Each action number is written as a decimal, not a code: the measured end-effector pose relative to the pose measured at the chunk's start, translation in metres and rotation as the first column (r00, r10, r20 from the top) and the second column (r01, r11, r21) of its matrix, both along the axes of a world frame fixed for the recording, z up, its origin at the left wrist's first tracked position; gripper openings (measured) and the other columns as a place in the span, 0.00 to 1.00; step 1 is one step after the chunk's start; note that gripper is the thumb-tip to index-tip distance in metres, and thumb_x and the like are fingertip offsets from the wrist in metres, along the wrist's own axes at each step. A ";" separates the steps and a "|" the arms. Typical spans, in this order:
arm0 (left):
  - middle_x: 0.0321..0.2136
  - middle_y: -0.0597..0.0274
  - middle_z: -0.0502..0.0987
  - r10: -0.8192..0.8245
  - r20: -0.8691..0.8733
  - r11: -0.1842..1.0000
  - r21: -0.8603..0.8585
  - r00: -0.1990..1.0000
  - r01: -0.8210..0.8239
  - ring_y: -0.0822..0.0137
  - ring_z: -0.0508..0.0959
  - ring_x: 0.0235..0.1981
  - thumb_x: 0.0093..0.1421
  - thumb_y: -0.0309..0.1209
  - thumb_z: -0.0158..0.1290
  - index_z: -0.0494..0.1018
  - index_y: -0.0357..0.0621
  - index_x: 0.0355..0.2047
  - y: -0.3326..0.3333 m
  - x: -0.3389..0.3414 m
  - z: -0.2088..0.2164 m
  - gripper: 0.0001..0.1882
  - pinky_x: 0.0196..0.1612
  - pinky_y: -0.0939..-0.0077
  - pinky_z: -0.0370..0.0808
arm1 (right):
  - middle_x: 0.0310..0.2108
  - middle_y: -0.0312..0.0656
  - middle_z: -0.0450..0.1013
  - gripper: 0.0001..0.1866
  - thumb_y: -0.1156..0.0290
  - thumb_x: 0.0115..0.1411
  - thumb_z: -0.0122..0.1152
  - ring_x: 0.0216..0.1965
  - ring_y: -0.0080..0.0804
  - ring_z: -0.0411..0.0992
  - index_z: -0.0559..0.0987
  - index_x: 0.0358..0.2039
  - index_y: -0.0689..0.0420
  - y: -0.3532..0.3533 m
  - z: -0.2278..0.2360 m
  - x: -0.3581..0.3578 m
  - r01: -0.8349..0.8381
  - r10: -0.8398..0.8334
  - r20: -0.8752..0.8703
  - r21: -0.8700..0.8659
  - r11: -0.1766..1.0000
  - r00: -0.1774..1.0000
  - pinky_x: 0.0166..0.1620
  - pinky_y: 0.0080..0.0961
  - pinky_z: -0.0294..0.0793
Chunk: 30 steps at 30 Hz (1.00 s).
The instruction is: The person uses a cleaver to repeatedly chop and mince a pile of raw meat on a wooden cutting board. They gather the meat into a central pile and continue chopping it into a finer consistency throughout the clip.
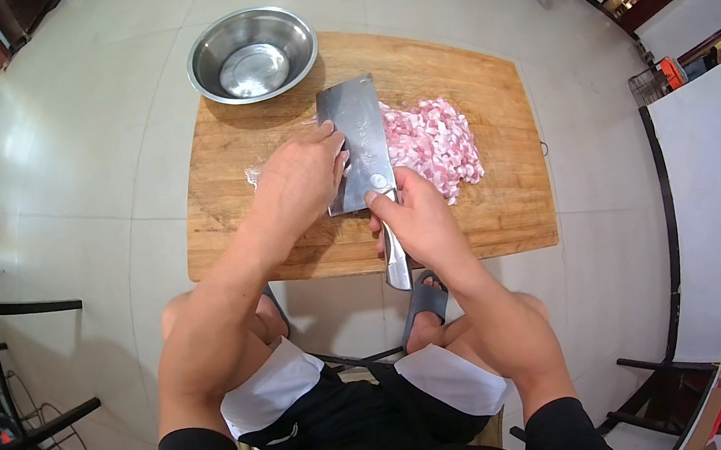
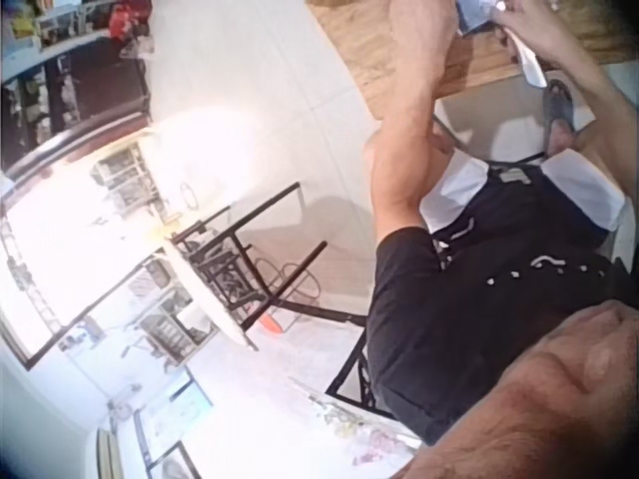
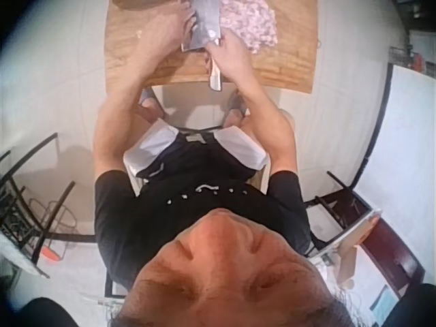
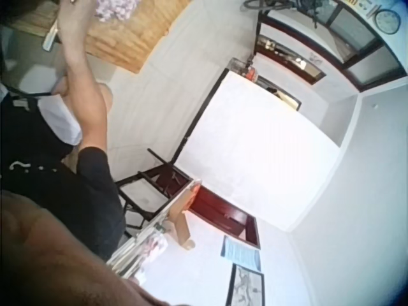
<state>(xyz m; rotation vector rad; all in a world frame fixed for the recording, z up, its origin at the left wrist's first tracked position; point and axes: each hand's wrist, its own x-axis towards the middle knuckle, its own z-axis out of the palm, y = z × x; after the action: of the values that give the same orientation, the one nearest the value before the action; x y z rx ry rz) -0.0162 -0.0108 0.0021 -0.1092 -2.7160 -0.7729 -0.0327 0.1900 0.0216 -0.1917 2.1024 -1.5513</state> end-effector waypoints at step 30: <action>0.56 0.47 0.82 -0.174 -0.175 0.964 0.170 0.969 0.204 0.44 0.80 0.58 0.68 0.25 0.58 0.81 0.38 0.55 0.026 -0.022 0.016 0.16 0.61 0.55 0.78 | 0.33 0.34 0.74 0.18 0.74 0.72 0.59 0.22 0.19 0.72 0.74 0.61 0.61 0.102 0.046 0.004 0.221 -0.228 0.026 -0.361 0.906 0.973 0.25 0.20 0.72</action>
<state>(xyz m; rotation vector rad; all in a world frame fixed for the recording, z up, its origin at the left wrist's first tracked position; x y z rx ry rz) -0.0381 0.0154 0.0183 -0.3765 -2.4935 -1.0239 -0.0287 0.2923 0.0673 -0.0917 1.8841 -2.0789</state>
